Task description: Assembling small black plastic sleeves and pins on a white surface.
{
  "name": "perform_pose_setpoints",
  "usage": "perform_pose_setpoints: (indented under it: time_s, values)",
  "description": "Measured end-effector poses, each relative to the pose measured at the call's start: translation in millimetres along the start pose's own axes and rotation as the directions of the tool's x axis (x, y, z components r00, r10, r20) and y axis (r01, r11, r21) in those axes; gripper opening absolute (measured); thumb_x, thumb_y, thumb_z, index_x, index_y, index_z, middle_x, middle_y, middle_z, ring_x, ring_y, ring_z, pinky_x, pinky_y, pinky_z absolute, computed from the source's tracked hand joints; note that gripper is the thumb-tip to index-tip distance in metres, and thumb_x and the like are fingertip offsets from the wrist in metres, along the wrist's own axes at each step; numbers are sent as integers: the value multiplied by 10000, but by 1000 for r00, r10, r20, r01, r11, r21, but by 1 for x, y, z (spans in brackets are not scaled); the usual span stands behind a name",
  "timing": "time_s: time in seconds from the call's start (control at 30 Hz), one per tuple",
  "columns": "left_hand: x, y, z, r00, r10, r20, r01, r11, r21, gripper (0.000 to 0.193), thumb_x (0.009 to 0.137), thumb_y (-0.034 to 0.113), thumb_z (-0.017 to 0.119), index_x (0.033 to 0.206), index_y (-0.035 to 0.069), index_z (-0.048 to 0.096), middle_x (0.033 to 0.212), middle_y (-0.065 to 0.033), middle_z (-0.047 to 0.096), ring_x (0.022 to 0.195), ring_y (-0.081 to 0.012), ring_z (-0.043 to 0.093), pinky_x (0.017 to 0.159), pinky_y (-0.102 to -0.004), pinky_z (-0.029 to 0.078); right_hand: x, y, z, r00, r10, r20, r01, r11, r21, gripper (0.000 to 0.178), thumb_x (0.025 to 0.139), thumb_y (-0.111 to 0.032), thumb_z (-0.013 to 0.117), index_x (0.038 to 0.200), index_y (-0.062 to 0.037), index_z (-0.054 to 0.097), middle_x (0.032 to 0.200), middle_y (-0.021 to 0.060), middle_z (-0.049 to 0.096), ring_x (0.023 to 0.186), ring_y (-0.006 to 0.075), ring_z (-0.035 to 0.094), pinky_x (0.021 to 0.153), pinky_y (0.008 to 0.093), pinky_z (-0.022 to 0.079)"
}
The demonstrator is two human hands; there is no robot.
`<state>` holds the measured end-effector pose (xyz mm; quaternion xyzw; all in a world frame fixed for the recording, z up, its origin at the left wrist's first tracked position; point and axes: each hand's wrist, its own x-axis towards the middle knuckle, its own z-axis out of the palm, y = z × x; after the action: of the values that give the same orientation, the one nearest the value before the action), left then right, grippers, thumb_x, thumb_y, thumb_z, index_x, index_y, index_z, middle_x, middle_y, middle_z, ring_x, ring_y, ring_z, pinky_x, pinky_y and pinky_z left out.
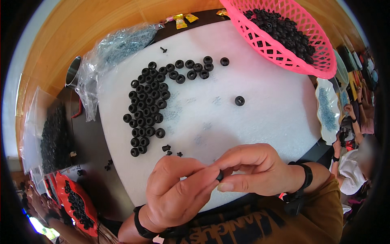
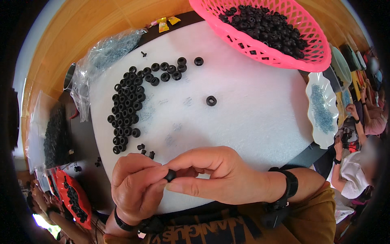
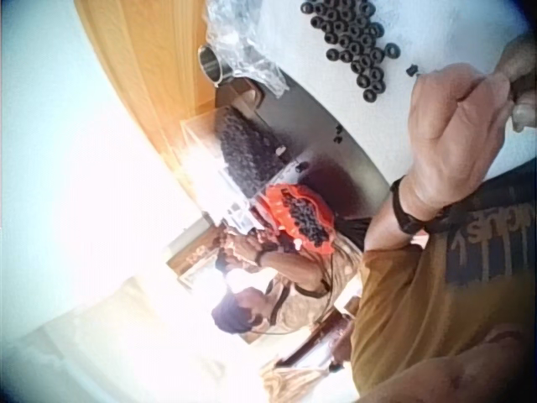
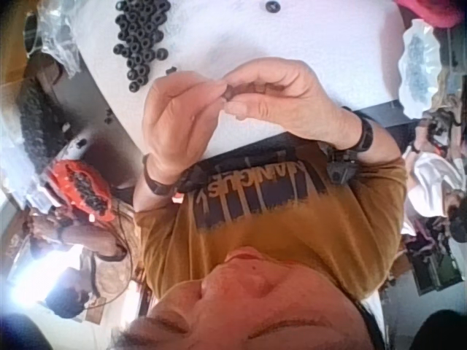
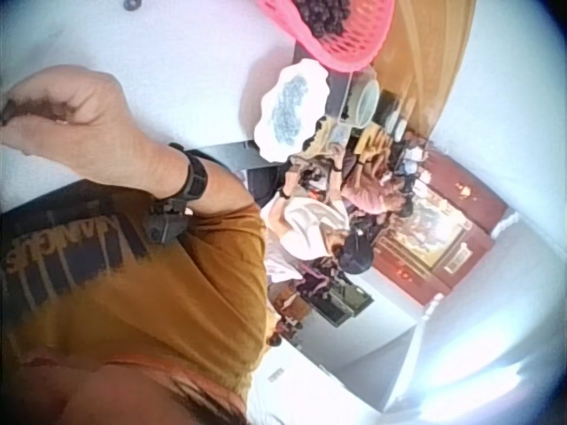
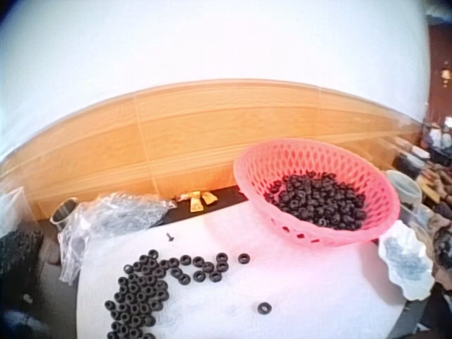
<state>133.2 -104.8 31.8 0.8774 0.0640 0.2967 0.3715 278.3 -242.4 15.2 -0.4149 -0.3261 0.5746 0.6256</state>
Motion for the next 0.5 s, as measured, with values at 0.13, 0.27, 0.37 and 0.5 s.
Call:
perform_pose_setpoints:
  time_s: [0.13,0.27,0.37,0.5]
  values:
    - [2,-1,-15,999,-18,-49,21,998,60,174,729,21,673,901,34,648,833,-90,587,691,-182,542,574,-281,427,2,-2,4,997,35,-66,-32,998,56,260,875,-35,634,1130,2,603,1000,40,629,849,59,559,733,219,465]
    - [5,-23,-43,969,-74,-234,130,964,233,163,730,-14,627,888,16,654,807,-79,595,701,-178,545,576,-276,428,5,-9,-10,987,-157,30,159,942,-295,298,831,10,653,1125,27,604,999,114,640,848,153,611,730,263,483]
    - [3,-23,-50,858,-384,-341,430,900,71,133,744,-31,608,867,3,644,757,-79,584,686,-173,540,588,-275,428,11,-16,-7,962,-153,228,234,892,-387,326,794,10,687,1111,44,619,982,157,661,887,244,638,756,296,495]
    - [2,-23,-48,901,-433,-12,417,859,296,111,746,-13,634,852,19,642,773,-86,597,681,-212,552,616,-300,434,13,-7,-7,959,-219,180,276,871,-408,309,814,6,668,1117,-27,626,922,78,637,747,143,604,658,265,477]
